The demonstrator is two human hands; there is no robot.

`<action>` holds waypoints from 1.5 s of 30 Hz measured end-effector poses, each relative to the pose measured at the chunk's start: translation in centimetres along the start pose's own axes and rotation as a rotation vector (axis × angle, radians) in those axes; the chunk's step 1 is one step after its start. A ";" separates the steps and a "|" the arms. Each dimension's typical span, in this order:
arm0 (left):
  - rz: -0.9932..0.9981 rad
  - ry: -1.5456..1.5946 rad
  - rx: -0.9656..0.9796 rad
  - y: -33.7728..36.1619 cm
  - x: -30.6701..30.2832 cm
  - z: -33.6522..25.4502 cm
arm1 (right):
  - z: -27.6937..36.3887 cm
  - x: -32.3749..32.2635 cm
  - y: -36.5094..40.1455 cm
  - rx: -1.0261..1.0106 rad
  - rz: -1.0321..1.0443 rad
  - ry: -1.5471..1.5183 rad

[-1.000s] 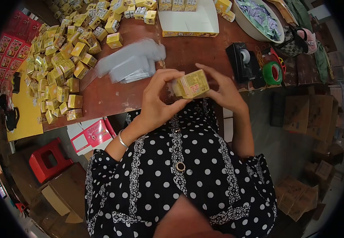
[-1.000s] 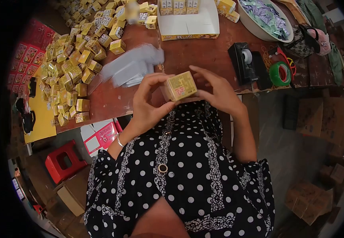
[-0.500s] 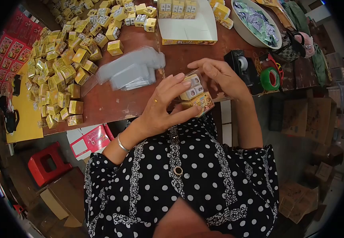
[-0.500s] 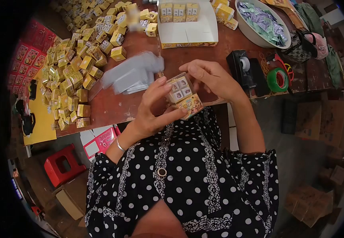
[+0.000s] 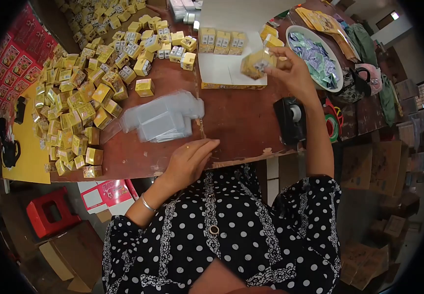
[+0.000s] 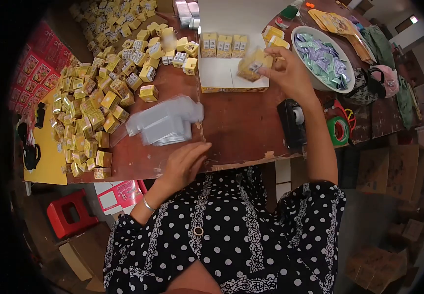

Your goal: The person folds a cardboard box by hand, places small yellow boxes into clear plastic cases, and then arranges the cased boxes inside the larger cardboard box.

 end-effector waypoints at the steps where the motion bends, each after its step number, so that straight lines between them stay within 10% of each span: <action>1: 0.032 -0.011 -0.020 0.4 0.5 0.4 | -1.2 -0.8 -1.7 0.023 -0.055 0.066; 9: 0.033 -0.038 -0.143 0.8 -0.8 3.2 | -0.7 -1.1 -7.4 -0.188 -0.347 0.711; 16: 0.076 -0.296 0.174 -10.2 3.6 2.7 | -0.6 -0.1 -8.6 -0.149 -0.296 0.730; 22: 0.389 -0.490 0.002 -19.3 11.7 8.9 | 0.6 -0.9 -8.1 -0.155 -0.214 0.804; 28: 0.166 -0.675 0.041 -25.3 8.9 12.1 | 2.3 -3.1 -7.5 -0.197 -0.260 0.719; 45: 0.301 -0.792 -0.056 -25.5 10.7 16.0 | -2.3 -0.6 -11.8 -0.321 -0.192 0.879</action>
Point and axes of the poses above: each hand's wrist, its own y-axis away from the middle knuckle, its own x-axis out of the palm, z = x × y, the point moved 9 cm from there along -y, towards the middle knuckle, and after that the axes turned 2 degrees about z, right-handed, at the moved point
